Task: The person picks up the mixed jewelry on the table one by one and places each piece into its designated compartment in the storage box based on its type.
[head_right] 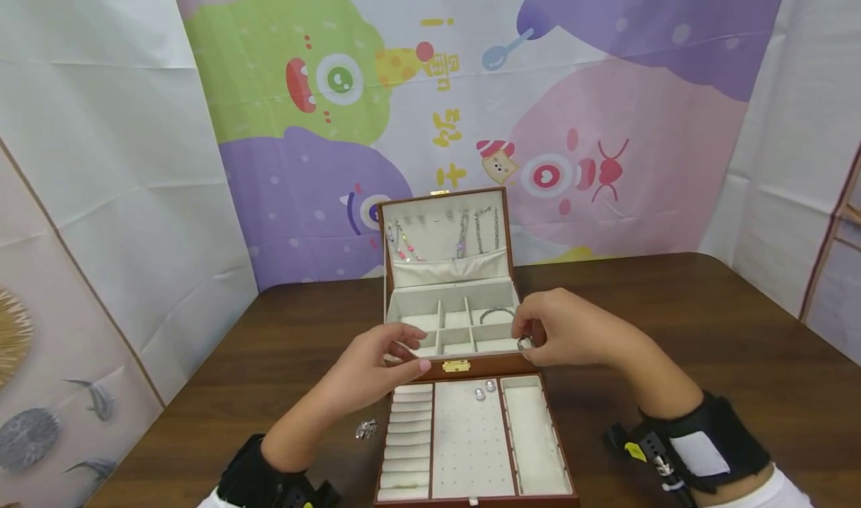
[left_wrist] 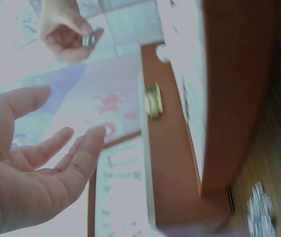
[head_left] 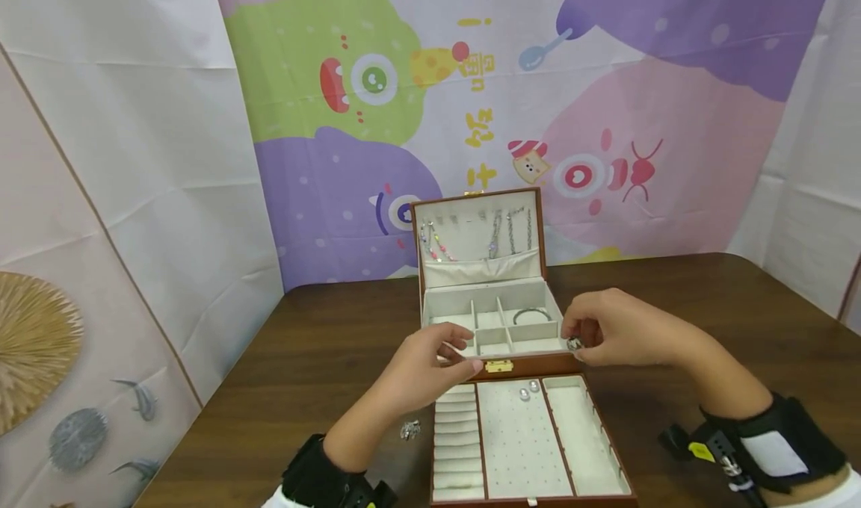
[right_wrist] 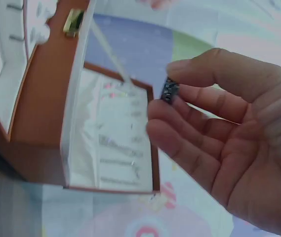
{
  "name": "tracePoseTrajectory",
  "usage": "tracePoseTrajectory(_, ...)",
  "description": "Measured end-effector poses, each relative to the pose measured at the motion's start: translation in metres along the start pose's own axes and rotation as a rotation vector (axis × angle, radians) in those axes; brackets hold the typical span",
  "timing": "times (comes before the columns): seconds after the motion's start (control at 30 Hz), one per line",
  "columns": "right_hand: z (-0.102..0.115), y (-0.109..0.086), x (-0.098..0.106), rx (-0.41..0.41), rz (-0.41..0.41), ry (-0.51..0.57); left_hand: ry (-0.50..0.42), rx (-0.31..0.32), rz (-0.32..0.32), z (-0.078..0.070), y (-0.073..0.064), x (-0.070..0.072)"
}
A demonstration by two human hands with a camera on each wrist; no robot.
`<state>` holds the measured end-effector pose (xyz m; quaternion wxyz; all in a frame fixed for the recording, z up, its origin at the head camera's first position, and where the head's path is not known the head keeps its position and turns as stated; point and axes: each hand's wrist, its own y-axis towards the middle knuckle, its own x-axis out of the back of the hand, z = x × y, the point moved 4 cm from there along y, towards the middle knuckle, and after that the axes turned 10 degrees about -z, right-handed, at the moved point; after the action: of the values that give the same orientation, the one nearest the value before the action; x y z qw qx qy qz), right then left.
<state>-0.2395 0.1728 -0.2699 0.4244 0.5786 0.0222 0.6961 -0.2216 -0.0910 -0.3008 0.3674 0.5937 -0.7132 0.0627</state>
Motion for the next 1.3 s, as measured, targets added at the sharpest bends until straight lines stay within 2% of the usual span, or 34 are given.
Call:
tracePoseTrajectory(0.2, 0.026, 0.007, -0.008, 0.160, -0.145, 0.057, -0.283, 0.049, 0.021, -0.016, 0.009, -0.016)
tracePoseTrajectory(0.37, 0.044, 0.012, -0.017, 0.299, -0.244, 0.116, -0.506, 0.092, 0.084, -0.030, 0.012, -0.029)
tracePoseTrajectory(0.5, 0.051, 0.014, -0.022, 0.310, -0.300, 0.111, -0.627, 0.109, 0.109, -0.037, 0.013, -0.035)
tracePoseTrajectory(0.73, 0.053, 0.014, -0.026, 0.264, -0.329, 0.143, -0.633, 0.129, 0.082, -0.035, 0.013, -0.034)
tracePoseTrajectory(1.0, 0.052, 0.015, -0.027, 0.242, -0.312, 0.218, -0.632, 0.114, 0.081, -0.031, 0.012, -0.032)
tracePoseTrajectory(1.23, 0.050, 0.014, -0.026, 0.200, -0.321, 0.261, -0.548, 0.086, 0.018, -0.028, 0.012, -0.028)
tracePoseTrajectory(1.3, 0.049, 0.014, -0.025, 0.192, -0.334, 0.257, -0.552, 0.093, 0.008, -0.028, 0.012, -0.028)
